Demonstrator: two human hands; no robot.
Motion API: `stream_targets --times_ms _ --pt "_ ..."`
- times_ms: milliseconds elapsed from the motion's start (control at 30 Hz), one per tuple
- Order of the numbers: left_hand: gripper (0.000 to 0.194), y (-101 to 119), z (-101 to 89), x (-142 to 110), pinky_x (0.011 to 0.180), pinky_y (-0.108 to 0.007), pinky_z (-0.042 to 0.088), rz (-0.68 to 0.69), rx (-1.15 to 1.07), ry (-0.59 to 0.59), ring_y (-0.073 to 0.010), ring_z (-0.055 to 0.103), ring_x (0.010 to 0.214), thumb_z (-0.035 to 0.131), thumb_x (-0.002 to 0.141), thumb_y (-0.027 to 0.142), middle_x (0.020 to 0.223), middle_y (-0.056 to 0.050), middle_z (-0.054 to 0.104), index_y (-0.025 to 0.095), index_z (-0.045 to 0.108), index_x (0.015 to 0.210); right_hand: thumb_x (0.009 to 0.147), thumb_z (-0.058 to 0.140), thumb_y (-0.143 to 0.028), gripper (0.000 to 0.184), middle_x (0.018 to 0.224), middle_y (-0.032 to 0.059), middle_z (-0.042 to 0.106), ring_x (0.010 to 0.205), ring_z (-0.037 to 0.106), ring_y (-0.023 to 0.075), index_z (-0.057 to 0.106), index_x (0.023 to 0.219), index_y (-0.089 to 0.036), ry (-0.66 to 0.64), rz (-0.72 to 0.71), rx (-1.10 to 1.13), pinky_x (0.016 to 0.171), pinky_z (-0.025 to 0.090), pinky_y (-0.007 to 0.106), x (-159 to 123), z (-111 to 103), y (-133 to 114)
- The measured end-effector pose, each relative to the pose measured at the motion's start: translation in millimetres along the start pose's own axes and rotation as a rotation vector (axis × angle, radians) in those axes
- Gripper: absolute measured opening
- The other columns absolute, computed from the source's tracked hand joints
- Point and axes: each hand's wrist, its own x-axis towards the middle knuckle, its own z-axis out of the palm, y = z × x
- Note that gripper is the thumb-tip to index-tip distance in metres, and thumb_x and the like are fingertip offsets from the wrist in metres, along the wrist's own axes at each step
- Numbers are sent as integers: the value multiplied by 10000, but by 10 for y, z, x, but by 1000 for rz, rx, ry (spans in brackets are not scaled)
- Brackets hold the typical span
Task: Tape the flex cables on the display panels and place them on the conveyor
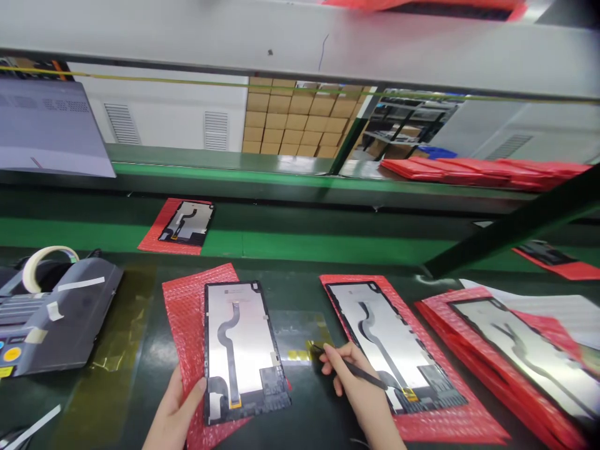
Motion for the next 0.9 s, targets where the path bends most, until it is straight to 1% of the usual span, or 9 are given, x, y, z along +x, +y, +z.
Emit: stream_targets --times_ms 100,200,267,300,433,533,667,767,900 --pt "708 68 -88 39 1211 -444 275 116 -50 134 -317 450 1388 830 650 549 1379 -30 633 279 609 1267 630 776 -694 549 551 17 661 295 435 67 533 599 -202 14 -33 80 295 313 197 -29 -4 23" --pt "651 287 -444 143 1185 -440 340 157 -193 253 -306 471 1372 786 642 641 1371 -35 639 277 635 1160 670 776 -662 532 547 10 652 292 415 52 522 603 -200 -2 -52 140 293 291 181 -123 7 43" --pt "640 464 -810 210 1111 -473 436 66 -299 315 -344 549 1276 712 622 754 1196 -72 734 228 701 989 724 761 -629 504 554 3 646 303 408 40 525 621 -196 -31 -49 178 306 287 167 -239 49 43" --pt "671 545 -1001 233 1022 -460 510 82 -331 445 -345 587 1205 624 622 830 1072 -66 772 226 722 896 747 755 -610 488 559 0 642 314 409 38 524 631 -195 -55 -38 199 312 283 159 -311 86 37" --pt "611 776 -1558 248 625 -334 581 98 -338 583 -228 623 798 438 825 758 699 -21 737 226 727 743 780 731 -609 493 565 -2 635 333 390 28 497 641 -198 -207 48 240 316 225 141 -634 338 -6" --pt "426 872 -1626 217 516 -290 524 76 -329 638 -149 450 505 561 818 578 432 17 511 221 618 591 785 710 -638 509 548 3 634 323 381 20 510 649 -191 -349 107 195 329 220 145 -817 572 -34" --pt "385 917 -1502 176 482 -204 463 168 -247 571 -88 287 430 799 619 408 401 76 355 208 482 529 790 690 -655 520 555 19 652 318 398 24 500 655 -190 -421 125 171 335 230 150 -912 784 -22" --pt "569 925 -1447 166 491 -205 474 185 -195 588 -88 353 457 917 337 564 426 83 426 210 529 557 795 685 -649 515 564 24 661 320 414 32 491 657 -194 -415 123 154 333 241 151 -928 833 18" --pt "878 934 -1463 200 437 -281 461 49 -149 595 -147 462 478 718 55 864 469 -2 575 182 628 600 810 678 -632 484 578 25 666 334 428 48 504 672 -202 -400 122 144 322 277 159 -956 839 70"
